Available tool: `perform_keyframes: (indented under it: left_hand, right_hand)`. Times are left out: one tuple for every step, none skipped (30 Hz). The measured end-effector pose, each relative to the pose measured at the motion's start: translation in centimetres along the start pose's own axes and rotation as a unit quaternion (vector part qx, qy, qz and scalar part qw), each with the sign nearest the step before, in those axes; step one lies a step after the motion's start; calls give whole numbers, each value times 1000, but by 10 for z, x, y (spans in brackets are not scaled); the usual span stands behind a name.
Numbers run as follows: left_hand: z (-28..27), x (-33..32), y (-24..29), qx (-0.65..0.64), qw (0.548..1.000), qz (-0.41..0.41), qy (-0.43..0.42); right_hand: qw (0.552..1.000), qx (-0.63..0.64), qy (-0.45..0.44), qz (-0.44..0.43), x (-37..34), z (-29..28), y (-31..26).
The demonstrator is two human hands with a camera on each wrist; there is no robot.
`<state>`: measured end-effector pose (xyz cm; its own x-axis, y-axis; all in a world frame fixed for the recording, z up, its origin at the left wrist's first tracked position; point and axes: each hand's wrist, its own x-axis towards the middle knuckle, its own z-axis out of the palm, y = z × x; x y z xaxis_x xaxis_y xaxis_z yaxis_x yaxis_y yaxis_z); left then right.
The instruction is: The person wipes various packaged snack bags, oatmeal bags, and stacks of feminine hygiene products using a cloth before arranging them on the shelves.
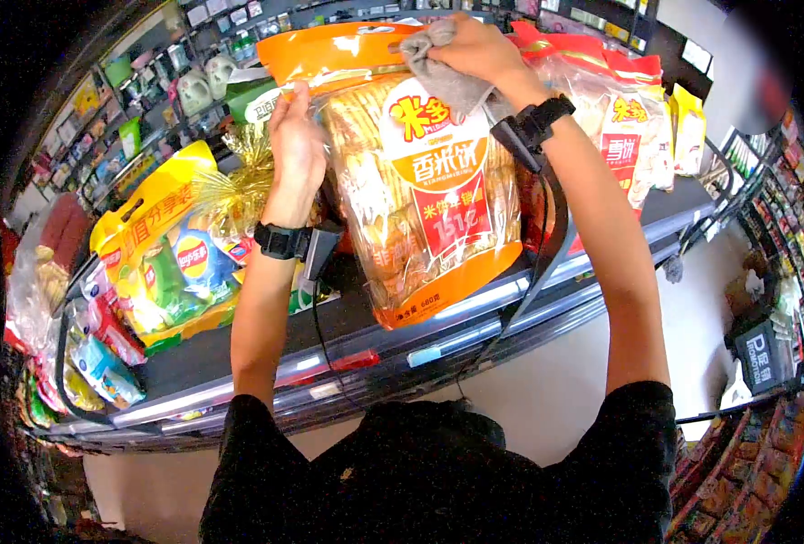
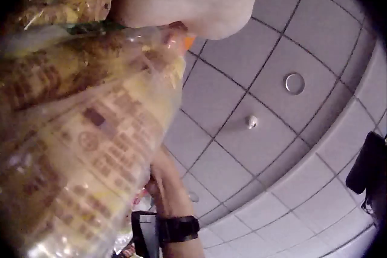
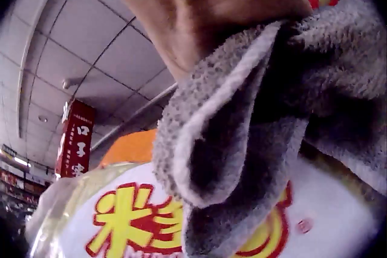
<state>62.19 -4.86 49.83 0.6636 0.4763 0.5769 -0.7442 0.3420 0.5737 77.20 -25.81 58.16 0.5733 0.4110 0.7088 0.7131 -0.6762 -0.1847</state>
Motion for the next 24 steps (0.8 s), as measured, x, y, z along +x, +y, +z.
perform_keyframes:
  left_hand:
    - [-2, 1, -2, -5, 1000, 8, 12]
    - [-4, 1, -3, -9, 1000, 16, 25]
    - [-6, -1, -3, -12, 1000, 13, 25]
    - [-9, -4, -3, -24, 999, 20, 12]
    - [-11, -5, -1, -35, 999, 29, -1]
    - [-12, -4, 0, -45, 998, 39, -14]
    - [-13, -1, -3, -47, 998, 45, -12]
    - [-15, 1, -4, -48, 998, 46, -15]
    - [-16, 1, -3, -46, 998, 44, -9]
    - [-16, 0, -3, -45, 998, 41, -3]
    - [-17, -3, -2, -65, 997, 33, 8]
    - [-17, -3, 0, -66, 997, 32, 6]
    - [-18, -2, 2, -66, 997, 46, -2]
    - [-18, -3, 4, -65, 996, 58, -8]
    - [-16, -3, 7, -76, 995, 62, 0]
    - [-16, -2, 10, -76, 995, 61, 0]
    - [-19, -2, 14, -79, 995, 58, 4]
    - [-20, -1, 18, -81, 995, 56, 7]
    - [-18, -7, 27, -68, 996, 64, 3]
    - [-17, -14, 38, -64, 996, 63, 3]
    - [-15, -22, 52, -59, 996, 59, 11]
    - [-18, -26, 63, -53, 997, 57, 19]
    - [-32, -22, 71, -57, 998, 30, 19]
    - [-24, -29, 85, -46, 998, 38, 13]
  right_hand:
    - [998, -57, -18, 15, -6, -12, -1]
    - [992, -113, -37, 30, -12, -21, -3]
    - [992, -112, -53, 13, -15, -26, 3]
    - [992, -114, -54, 14, -19, -27, 6]
    - [991, -121, -42, 47, -20, -27, 8]
    - [988, -127, -28, 81, -20, -28, 7]
    - [988, -128, -25, 80, -13, -27, 7]
    - [982, -164, -9, 96, -6, -24, 6]
    - [973, -200, 5, 112, -4, -21, 7]
    - [973, -201, 6, 116, -11, -19, 10]
    - [972, -213, 86, 49, -21, -17, 14]
    - [960, -223, 165, -20, -27, -14, 20]
    - [960, -224, 166, -20, -25, -10, 26]
    - [960, -228, 161, -23, -22, -6, 31]
    - [959, -233, 156, -27, -19, -6, 30]
    - [959, -234, 156, -27, -19, -5, 30]
    - [957, -218, 189, -21, -23, -2, 29]
    - [953, -202, 224, -15, -26, -1, 29]
    - [954, -203, 222, -12, -26, -1, 33]
    - [953, -208, 218, -12, -23, -3, 37]
    - [953, -213, 214, -12, -23, -4, 41]
    - [953, -211, 216, -11, -23, -12, 32]
    - [969, -184, 149, 71, -23, -20, 22]
    - [974, -154, 80, 149, -23, -24, 14]
